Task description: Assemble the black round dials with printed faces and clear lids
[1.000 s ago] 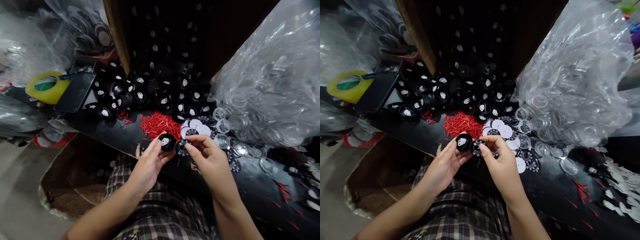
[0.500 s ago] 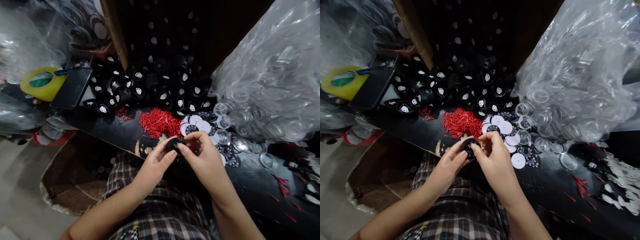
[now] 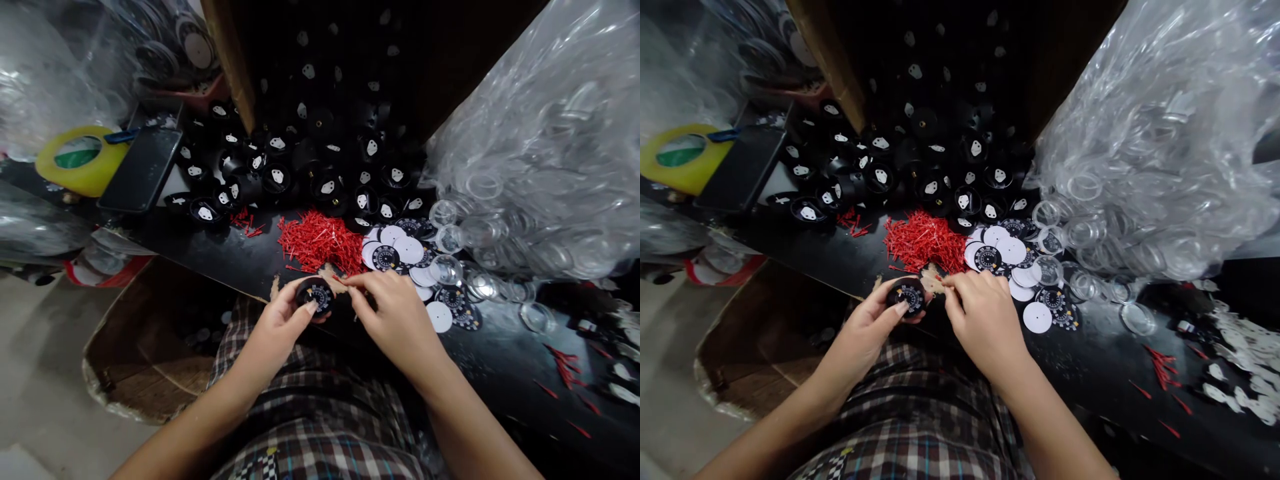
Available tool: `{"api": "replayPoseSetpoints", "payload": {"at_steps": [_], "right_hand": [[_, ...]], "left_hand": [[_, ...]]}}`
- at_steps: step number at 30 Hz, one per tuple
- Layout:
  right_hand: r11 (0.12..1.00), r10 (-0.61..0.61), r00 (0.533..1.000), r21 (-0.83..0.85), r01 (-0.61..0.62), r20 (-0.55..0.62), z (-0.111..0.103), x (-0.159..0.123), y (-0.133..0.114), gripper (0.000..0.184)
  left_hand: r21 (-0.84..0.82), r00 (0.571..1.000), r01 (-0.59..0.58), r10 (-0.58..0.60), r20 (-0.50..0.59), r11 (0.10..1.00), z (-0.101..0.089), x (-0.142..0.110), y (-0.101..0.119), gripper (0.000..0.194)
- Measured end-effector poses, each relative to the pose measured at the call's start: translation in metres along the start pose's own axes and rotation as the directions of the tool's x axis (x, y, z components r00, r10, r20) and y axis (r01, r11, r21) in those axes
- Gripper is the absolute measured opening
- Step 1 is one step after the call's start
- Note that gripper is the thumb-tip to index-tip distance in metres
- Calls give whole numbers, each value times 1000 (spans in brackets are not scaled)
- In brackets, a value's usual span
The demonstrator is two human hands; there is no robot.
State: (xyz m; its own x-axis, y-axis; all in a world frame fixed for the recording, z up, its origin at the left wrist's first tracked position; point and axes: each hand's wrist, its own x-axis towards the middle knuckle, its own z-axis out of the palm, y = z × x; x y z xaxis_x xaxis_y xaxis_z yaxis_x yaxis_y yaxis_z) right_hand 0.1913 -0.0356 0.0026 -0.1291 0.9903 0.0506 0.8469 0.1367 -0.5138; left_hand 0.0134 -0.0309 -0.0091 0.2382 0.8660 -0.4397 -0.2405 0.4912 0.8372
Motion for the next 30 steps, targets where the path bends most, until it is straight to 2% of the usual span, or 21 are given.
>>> {"api": "replayPoseSetpoints", "payload": {"at_steps": [2, 5, 7, 9, 11, 13, 15, 17, 21, 24, 26, 30], "right_hand": [[976, -14, 1000, -219, 15, 7, 8, 18, -4, 15], [936, -18, 999, -350, 31, 39, 15, 33, -11, 17], [957, -18, 998, -289, 33, 54, 15, 35, -13, 16], [993, -27, 999, -112, 31, 33, 12, 31, -12, 12], [996, -41, 999, 75, 43, -28, 7, 24, -10, 7], [983, -50, 994, 169, 66, -98, 4, 17, -7, 5], [978, -57, 989, 192, 83, -137, 1, 11, -4, 6], [976, -44, 989, 205, 73, -142, -2, 6, -2, 8], [988, -7, 996, 155, 20, -86, -4, 1, -2, 11], [994, -22, 997, 108, 30, -72, -6, -1, -4, 12], [987, -11, 997, 161, 23, -75, -10, -2, -7, 12], [923, 28, 998, 386, -3, -60, -16, -4, -12, 13]], "left_hand": [[-89, 998, -14, 9, -54, 996, -1, 1, 2, 26], [-205, 996, -1, -18, -92, 979, 0, 1, 3, 25], [-305, 994, 42, -70, -83, 951, 2, 2, 4, 23], [-413, 988, 138, -152, -2, 900, 5, 4, 5, 21], [-498, 964, 264, -242, 109, 826, 8, 6, 5, 20], [-557, 946, 321, -282, 157, 766, 13, 10, 5, 17], [-585, 957, 285, -259, 130, 759, 17, 12, 3, 13], [-561, 976, 213, -199, 86, 800, 20, 13, 0, 14], [-413, 998, 54, -59, 0, 909, 24, 7, -7, 22], [-318, 1000, -20, 18, -10, 948, 24, 1, -9, 24], [-284, 998, -65, 65, -8, 957, 23, 1, -6, 28], [-258, 992, -124, 110, -68, 958, 25, 11, -1, 42]]}}
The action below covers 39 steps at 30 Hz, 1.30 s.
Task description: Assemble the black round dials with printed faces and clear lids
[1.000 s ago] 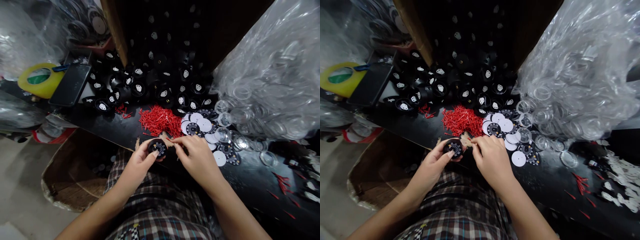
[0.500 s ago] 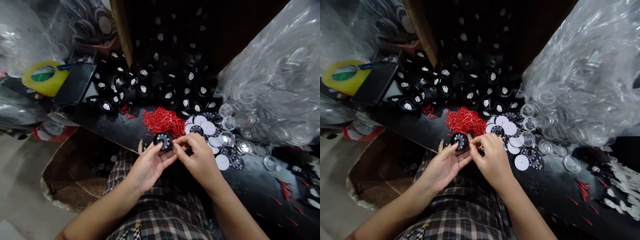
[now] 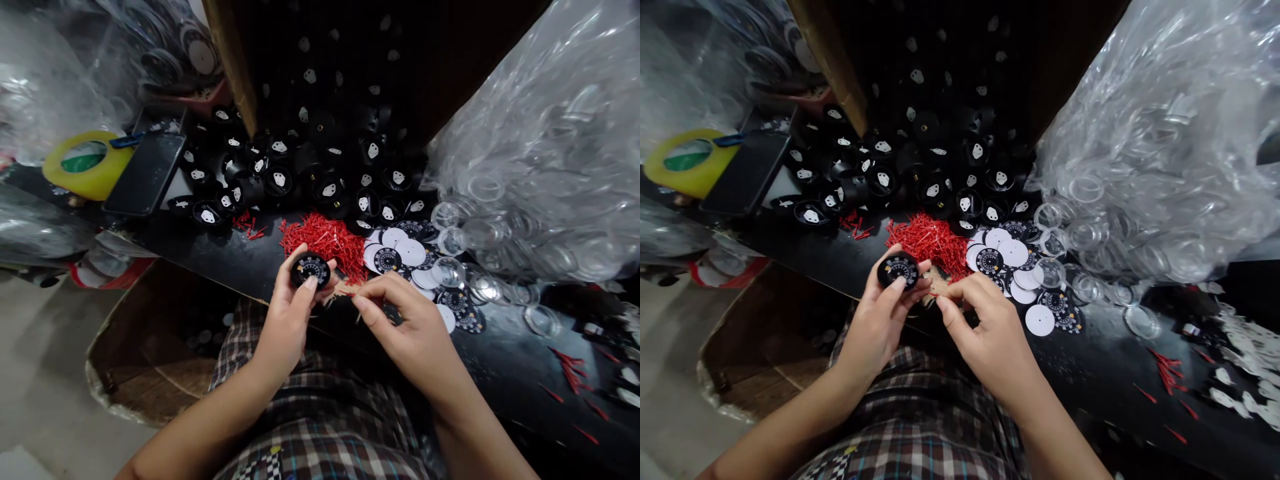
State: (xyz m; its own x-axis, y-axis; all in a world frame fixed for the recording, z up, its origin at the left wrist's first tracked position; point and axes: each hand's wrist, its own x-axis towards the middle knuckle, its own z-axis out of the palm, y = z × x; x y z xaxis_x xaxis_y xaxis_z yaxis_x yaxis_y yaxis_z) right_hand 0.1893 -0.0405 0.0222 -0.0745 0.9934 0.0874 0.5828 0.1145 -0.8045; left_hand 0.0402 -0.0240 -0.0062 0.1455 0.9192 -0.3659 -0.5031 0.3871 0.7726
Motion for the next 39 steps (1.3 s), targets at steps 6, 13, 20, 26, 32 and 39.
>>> {"api": "replayPoseSetpoints", "payload": {"at_steps": [6, 13, 20, 26, 32, 39], "right_hand": [[995, -10, 1000, -95, 9, -15, 2, 1, 0, 14], [989, 3, 1000, -147, -5, -14, -1, -3, -1, 15], [995, 39, 999, -88, -39, -8, 0, -9, -4, 19], [998, 59, 998, 5, -59, -24, 1, -12, -10, 18], [999, 2, 1000, 51, -1, -20, -1, -10, -9, 15], [1000, -23, 999, 18, 24, -38, -3, -13, -10, 14]], "left_hand": [[91, 989, 86, -97, 114, 992, 10, 8, -11, 24], [268, 976, -110, 53, 213, 957, 9, 1, -4, 24], [456, 958, -256, 161, 237, 853, 3, -6, -6, 26], [621, 932, -363, 278, 234, 694, -2, -13, -7, 41], [591, 919, -393, 284, 273, 705, -3, -14, -1, 41], [637, 907, -421, 315, 280, 646, -4, -18, -2, 44]]}}
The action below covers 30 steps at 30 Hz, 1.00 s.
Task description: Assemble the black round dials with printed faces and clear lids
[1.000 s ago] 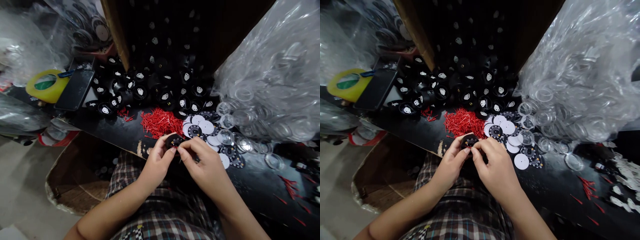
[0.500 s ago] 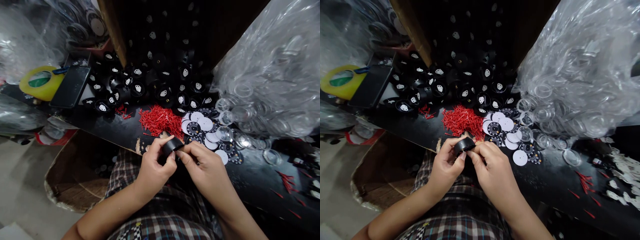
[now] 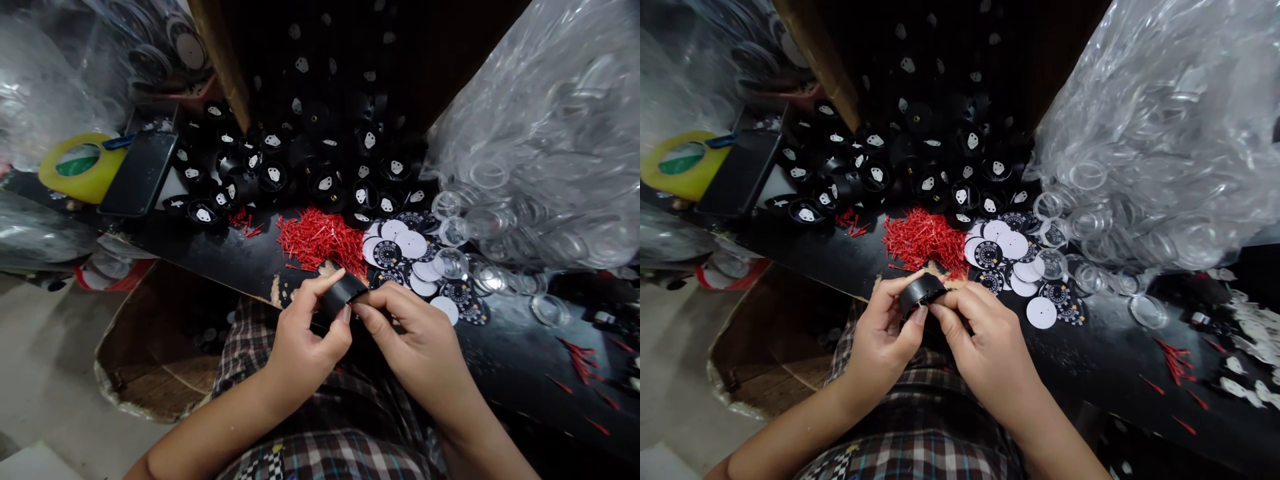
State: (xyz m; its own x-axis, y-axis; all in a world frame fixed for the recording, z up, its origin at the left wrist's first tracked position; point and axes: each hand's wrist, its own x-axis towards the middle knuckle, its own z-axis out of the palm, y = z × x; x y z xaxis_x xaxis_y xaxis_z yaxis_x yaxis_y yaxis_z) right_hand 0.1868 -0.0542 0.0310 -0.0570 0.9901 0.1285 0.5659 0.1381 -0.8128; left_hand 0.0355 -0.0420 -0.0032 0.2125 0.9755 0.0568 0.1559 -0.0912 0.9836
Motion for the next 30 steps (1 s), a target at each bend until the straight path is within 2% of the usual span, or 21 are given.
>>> {"api": "replayPoseSetpoints", "payload": {"at_steps": [8, 10, 12, 14, 17, 21, 24, 25, 27, 29, 30], "right_hand": [[997, 78, 997, 4, -78, -29, 5, -5, -5, 16], [994, 113, 993, -6, -114, -35, 7, -5, -4, 19], [992, 123, 992, -27, -124, -21, 6, -5, -1, 24], [996, 70, 997, -55, -72, -28, 5, -3, 3, 22], [985, -78, 995, -161, 68, -57, 4, 2, 9, 6], [924, -168, 986, -349, 153, -12, 5, 8, 14, 7], [894, -198, 980, -412, 178, -6, 7, 12, 12, 11], [892, -198, 980, -417, 173, -17, 8, 13, 9, 13], [901, -159, 986, -414, 127, -45, 9, 15, 3, 15], [916, -67, 996, -400, 37, -60, 8, 17, -2, 15], [925, -11, 998, -380, -11, -55, 6, 17, -3, 13]], "left_hand": [[106, 999, -26, 30, -29, 994, 1, -1, 6, 49], [94, 1000, 0, 0, 1, 996, -1, 3, 6, 45], [5, 993, 92, -92, 68, 996, -3, 8, 5, 35], [-148, 967, 227, -204, 154, 963, -4, 13, 4, 29], [-306, 925, 362, -297, 238, 881, -4, 17, 3, 36], [-281, 912, 386, -318, 259, 878, -3, 17, 3, 43], [-260, 921, 379, -334, 201, 888, 0, 14, 3, 41], [-296, 912, 407, -368, 179, 864, 3, 12, 2, 40], [-410, 868, 492, -465, 172, 768, 9, 9, -1, 38], [-497, 826, 545, -533, 183, 675, 16, 7, -4, 39], [-510, 826, 543, -532, 185, 667, 19, 6, -6, 39]]}}
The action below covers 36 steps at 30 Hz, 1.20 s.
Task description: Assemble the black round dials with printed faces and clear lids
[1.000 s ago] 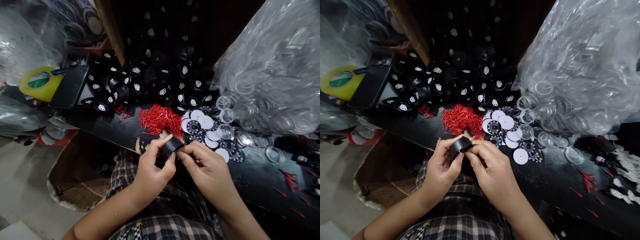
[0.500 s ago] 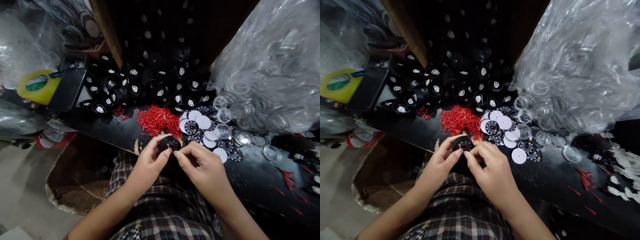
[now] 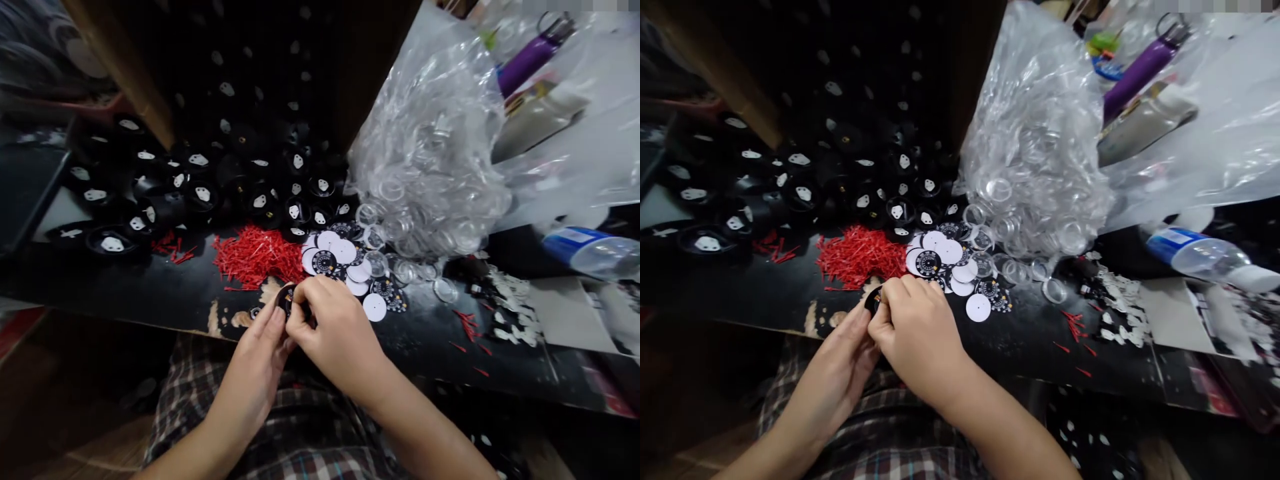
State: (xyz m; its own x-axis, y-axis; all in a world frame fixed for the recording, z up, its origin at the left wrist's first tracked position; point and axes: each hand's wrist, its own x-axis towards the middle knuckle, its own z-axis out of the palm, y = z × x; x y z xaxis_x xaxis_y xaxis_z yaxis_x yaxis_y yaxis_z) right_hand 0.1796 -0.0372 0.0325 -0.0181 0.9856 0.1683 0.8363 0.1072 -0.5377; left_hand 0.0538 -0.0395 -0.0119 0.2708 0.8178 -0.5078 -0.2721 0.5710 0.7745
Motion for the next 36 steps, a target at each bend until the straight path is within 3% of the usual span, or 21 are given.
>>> {"api": "replayPoseSetpoints", "payload": {"at_steps": [3, 5, 6, 8, 10, 13, 17, 19, 21, 23, 27, 32, 36], "right_hand": [[980, 75, 990, 173, -96, 122, -14, -4, 13, 10], [957, 138, 986, 246, -157, 92, -23, -9, 37, 10], [952, 222, 975, 216, -215, -9, -27, -11, 53, 13], [933, 347, 902, 3, -359, -257, -31, -13, 85, 33], [906, 360, 900, -138, -400, -246, -30, -15, 113, 48], [924, 311, 924, -155, -349, -223, -28, -16, 132, 50], [949, 289, 909, -37, -314, -301, -29, -22, 117, 32], [946, 322, 900, 124, -298, -294, -30, -26, 97, 24], [905, 338, 919, 336, -260, -201, -27, -29, 73, 21], [868, 277, 957, 450, -209, -88, -20, -29, 51, 18], [919, 143, 988, 378, -113, -53, -5, -24, 27, 18], [913, 137, 991, 388, -124, -7, 2, -17, 28, 18], [969, 131, 985, 226, -104, -108, 7, -15, 25, 36]], "left_hand": [[36, 996, -62, 60, 64, 997, 1, 3, -3, 40], [-4, 992, -35, 36, 120, 999, 2, 5, 0, 40], [-54, 992, -6, 13, 126, 999, 3, 6, 2, 38], [-159, 991, 54, -34, 127, 986, 5, 8, 4, 34], [-220, 986, 105, -73, 149, 970, 8, 9, 4, 30], [-262, 973, 169, -119, 197, 950, 9, 10, 0, 24], [-284, 967, 206, -151, 207, 936, 6, 13, -2, 25], [-272, 965, 216, -162, 207, 938, 5, 13, -2, 26], [-246, 963, 220, -171, 207, 944, 6, 13, -2, 29], [-206, 965, 192, -146, 220, 960, 8, 14, -2, 33], [-72, 972, 45, -27, 234, 996, 8, 15, -1, 39], [81, 959, -108, 82, 271, 991, 2, 11, 2, 41], [199, 919, -248, 166, 357, 948, 8, 4, 5, 39]]}}
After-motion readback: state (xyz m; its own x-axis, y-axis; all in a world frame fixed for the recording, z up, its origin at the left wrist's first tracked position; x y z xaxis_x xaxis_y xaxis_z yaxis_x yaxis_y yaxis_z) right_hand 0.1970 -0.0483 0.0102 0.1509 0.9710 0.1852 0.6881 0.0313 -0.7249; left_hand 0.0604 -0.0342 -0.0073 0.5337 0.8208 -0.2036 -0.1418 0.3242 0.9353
